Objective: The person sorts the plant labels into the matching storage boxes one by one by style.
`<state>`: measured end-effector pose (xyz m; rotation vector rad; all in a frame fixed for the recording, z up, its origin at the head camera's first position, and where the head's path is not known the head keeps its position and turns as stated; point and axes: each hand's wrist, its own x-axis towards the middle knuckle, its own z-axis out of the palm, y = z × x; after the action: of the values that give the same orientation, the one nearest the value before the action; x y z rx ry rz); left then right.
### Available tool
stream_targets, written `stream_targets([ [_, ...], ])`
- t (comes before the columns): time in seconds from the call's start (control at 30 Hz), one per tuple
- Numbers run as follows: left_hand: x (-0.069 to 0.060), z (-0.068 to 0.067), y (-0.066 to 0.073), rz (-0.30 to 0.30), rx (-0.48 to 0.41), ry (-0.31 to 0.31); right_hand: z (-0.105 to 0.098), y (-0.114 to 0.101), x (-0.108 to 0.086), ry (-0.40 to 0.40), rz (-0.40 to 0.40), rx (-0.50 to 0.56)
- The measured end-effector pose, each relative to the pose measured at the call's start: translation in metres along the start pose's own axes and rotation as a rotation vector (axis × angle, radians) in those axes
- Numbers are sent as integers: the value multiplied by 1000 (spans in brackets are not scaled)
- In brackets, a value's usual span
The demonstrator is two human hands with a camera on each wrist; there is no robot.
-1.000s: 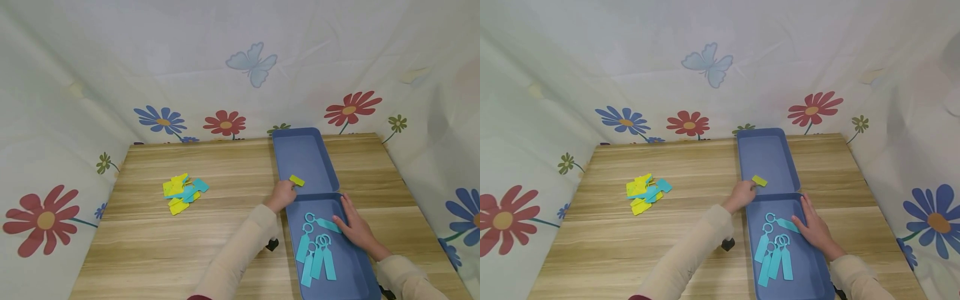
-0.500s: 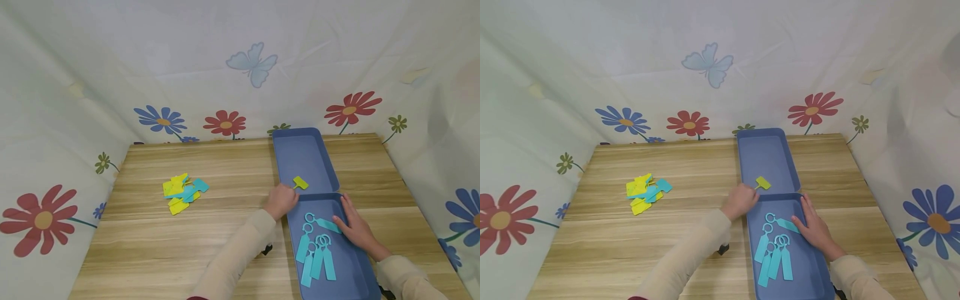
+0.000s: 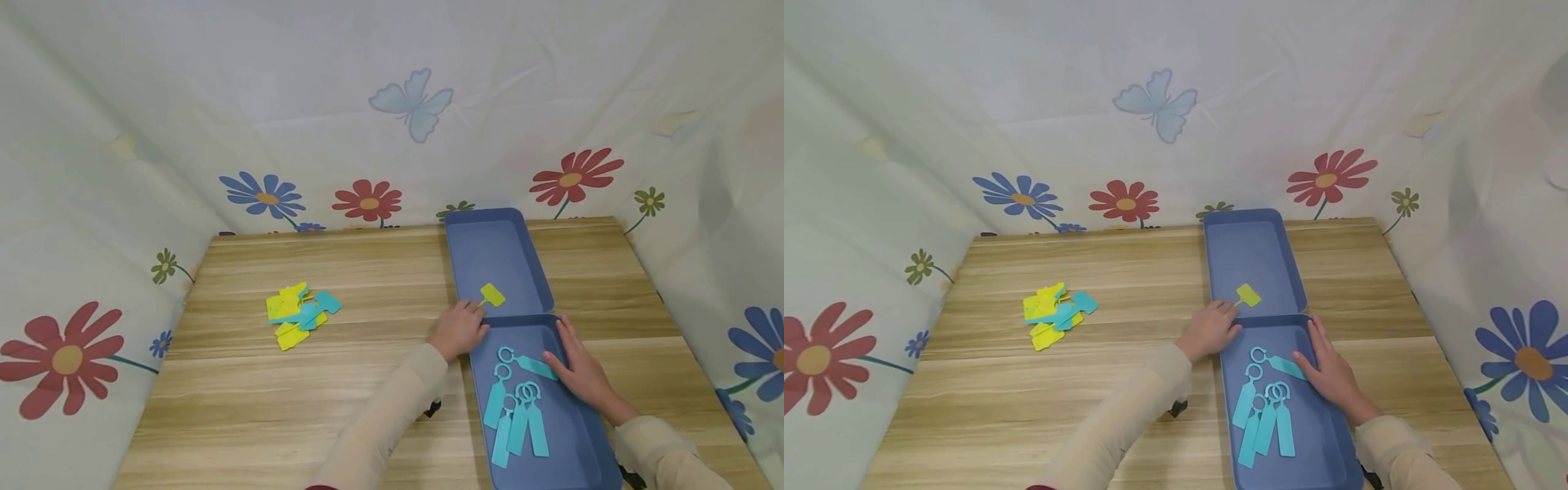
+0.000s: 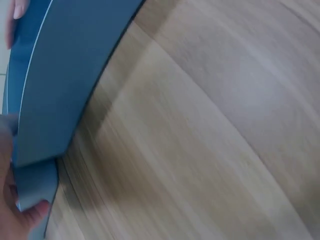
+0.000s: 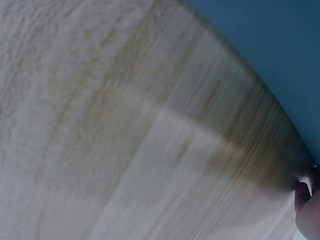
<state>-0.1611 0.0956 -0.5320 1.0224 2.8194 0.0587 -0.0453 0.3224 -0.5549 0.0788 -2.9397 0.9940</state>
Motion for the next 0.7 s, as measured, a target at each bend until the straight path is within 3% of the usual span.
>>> stream_targets([
  [0.17, -3, 7, -24, 98, -85, 76, 0, 1, 0, -5, 4, 3],
  [0.27, -8, 2, -47, 89, -69, 155, 0, 0, 0, -9, 6, 6],
  [0.47, -26, -6, -105, -104, -12, 255, -1, 0, 0, -10, 4, 2],
  [0.7, -56, -1, -169, -378, -114, 314, -1, 0, 0, -10, 0, 8],
])
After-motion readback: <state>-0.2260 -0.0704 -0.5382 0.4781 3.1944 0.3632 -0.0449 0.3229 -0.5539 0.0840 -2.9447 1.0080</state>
